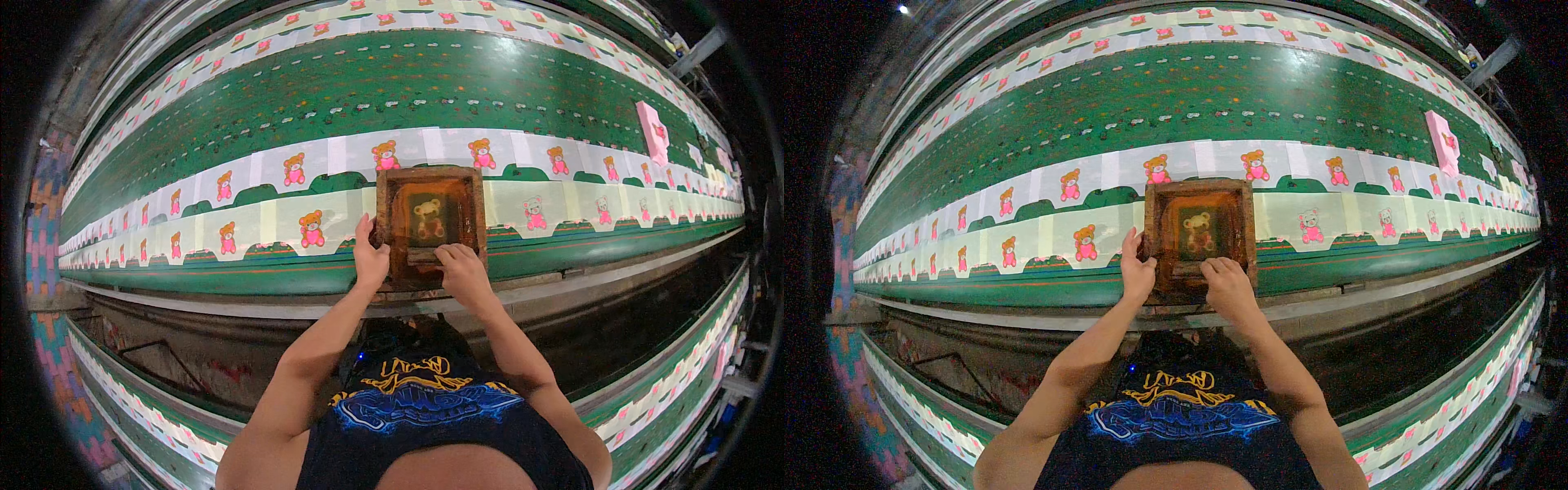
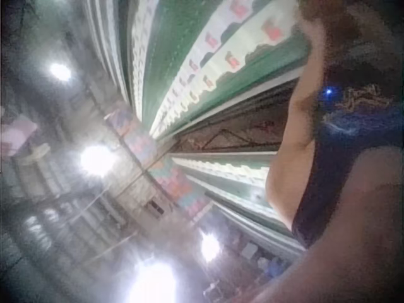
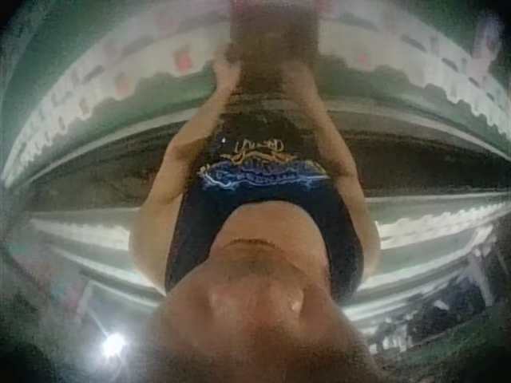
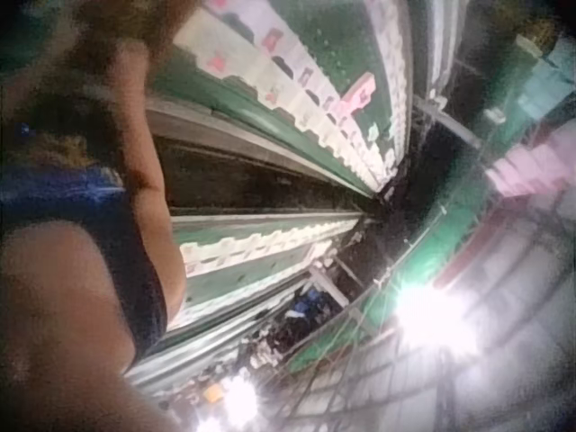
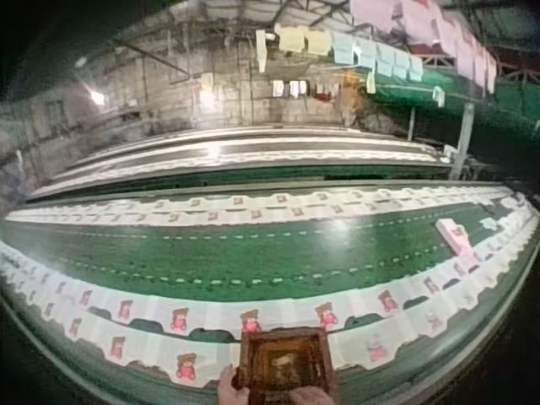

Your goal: The person uses a wooden block with a bear design to stamp a pattern onto a moving strip of white fabric on a conveyor belt. The person repeatedly dips the block into a tray and presses it onto the fabric as it advances.

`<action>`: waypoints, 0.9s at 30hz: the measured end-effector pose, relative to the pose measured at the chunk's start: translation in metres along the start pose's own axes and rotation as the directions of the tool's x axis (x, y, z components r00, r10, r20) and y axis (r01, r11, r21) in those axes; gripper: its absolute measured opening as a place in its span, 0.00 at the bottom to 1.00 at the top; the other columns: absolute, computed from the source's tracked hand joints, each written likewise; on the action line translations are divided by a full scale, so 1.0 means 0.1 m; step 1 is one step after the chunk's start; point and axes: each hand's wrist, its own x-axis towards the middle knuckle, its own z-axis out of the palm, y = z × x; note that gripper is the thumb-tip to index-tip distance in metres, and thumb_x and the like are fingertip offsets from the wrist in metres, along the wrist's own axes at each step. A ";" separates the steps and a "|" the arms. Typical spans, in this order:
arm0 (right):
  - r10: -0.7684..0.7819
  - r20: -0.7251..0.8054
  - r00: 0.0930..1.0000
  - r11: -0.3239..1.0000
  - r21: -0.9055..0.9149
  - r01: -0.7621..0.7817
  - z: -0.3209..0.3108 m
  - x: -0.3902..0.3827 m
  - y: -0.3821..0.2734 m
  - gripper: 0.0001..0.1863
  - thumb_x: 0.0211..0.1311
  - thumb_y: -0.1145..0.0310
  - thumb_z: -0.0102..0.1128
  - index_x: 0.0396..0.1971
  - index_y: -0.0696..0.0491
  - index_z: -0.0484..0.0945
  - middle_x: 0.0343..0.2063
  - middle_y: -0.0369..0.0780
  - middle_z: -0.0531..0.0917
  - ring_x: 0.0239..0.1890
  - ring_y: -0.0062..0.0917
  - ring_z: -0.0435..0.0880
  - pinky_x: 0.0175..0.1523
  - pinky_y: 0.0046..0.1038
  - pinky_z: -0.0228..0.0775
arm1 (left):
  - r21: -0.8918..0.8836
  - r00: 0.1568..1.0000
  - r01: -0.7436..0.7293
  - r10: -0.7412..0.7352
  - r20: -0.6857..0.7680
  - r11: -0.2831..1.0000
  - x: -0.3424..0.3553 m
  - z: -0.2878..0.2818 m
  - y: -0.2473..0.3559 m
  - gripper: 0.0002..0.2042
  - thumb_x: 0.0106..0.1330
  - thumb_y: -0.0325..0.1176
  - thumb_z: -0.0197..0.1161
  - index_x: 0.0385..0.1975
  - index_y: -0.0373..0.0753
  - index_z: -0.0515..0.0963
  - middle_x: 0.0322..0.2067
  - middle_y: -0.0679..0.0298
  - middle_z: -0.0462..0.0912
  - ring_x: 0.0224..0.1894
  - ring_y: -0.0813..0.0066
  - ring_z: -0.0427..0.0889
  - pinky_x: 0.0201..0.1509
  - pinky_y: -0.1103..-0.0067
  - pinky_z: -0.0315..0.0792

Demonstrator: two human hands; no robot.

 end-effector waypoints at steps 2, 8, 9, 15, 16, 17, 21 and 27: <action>-0.009 0.007 1.000 1.000 0.004 0.009 -0.02 -0.01 0.05 0.21 0.47 0.80 0.60 0.46 0.59 0.78 0.47 0.46 0.83 0.54 0.41 0.79 0.62 0.40 0.69 | 0.010 1.000 0.028 -0.028 -0.001 1.000 0.00 0.02 0.05 0.38 0.58 0.14 0.58 0.71 0.34 0.56 0.68 0.45 0.65 0.71 0.53 0.64 0.71 0.69 0.61; -0.020 0.013 1.000 1.000 0.017 0.020 -0.07 0.00 0.05 0.17 0.50 0.81 0.61 0.44 0.58 0.78 0.46 0.46 0.83 0.52 0.42 0.80 0.59 0.41 0.72 | 0.190 1.000 -0.019 0.021 -0.008 0.982 0.03 0.01 -0.05 0.34 0.57 0.15 0.60 0.68 0.34 0.64 0.63 0.46 0.72 0.68 0.54 0.70 0.70 0.69 0.64; -0.024 0.006 1.000 1.000 0.013 0.024 -0.03 -0.03 0.07 0.17 0.50 0.81 0.61 0.43 0.58 0.78 0.46 0.46 0.83 0.52 0.42 0.81 0.59 0.41 0.72 | 0.194 1.000 -0.003 0.002 0.002 0.981 0.03 0.02 0.00 0.33 0.57 0.15 0.60 0.67 0.33 0.65 0.62 0.46 0.73 0.67 0.54 0.71 0.70 0.69 0.64; -0.027 0.090 0.996 0.997 0.078 0.020 -0.19 0.06 0.08 0.17 0.47 0.82 0.60 0.40 0.58 0.79 0.42 0.47 0.83 0.49 0.44 0.81 0.57 0.41 0.73 | 0.149 0.999 0.025 -0.028 0.018 0.989 0.02 -0.03 0.10 0.31 0.56 0.15 0.59 0.64 0.32 0.69 0.60 0.47 0.76 0.63 0.55 0.75 0.68 0.69 0.66; -0.025 0.119 0.993 0.996 0.093 0.014 -0.23 0.11 0.13 0.16 0.46 0.81 0.60 0.40 0.58 0.79 0.41 0.47 0.83 0.48 0.44 0.81 0.56 0.41 0.73 | 0.126 0.997 0.068 -0.072 0.024 0.990 0.01 -0.02 0.26 0.31 0.56 0.15 0.59 0.64 0.32 0.70 0.60 0.47 0.76 0.63 0.55 0.75 0.68 0.69 0.66; -0.036 0.087 0.996 0.997 0.065 0.031 -0.24 0.22 0.20 0.17 0.46 0.81 0.60 0.40 0.58 0.79 0.41 0.48 0.84 0.49 0.44 0.81 0.57 0.41 0.73 | 0.104 0.993 0.113 -0.116 0.031 0.988 0.01 -0.01 0.34 0.31 0.56 0.15 0.59 0.64 0.32 0.70 0.60 0.47 0.76 0.63 0.55 0.75 0.67 0.69 0.66; 0.002 0.050 0.999 1.000 0.010 -0.003 -0.24 0.92 0.45 0.19 0.43 0.80 0.61 0.41 0.58 0.80 0.41 0.48 0.84 0.49 0.45 0.81 0.56 0.42 0.73 | 0.175 0.999 0.010 -0.016 0.034 0.984 0.02 -0.03 0.21 0.31 0.56 0.16 0.59 0.65 0.31 0.69 0.61 0.47 0.75 0.63 0.56 0.75 0.67 0.71 0.66; -0.003 -0.056 0.998 1.000 -0.017 0.002 0.05 0.77 0.52 0.22 0.42 0.81 0.61 0.44 0.58 0.79 0.43 0.48 0.83 0.51 0.46 0.79 0.57 0.43 0.71 | 0.149 0.999 0.036 -0.041 0.035 0.988 0.01 -0.03 0.12 0.30 0.57 0.17 0.59 0.65 0.31 0.68 0.62 0.48 0.74 0.66 0.56 0.72 0.68 0.71 0.66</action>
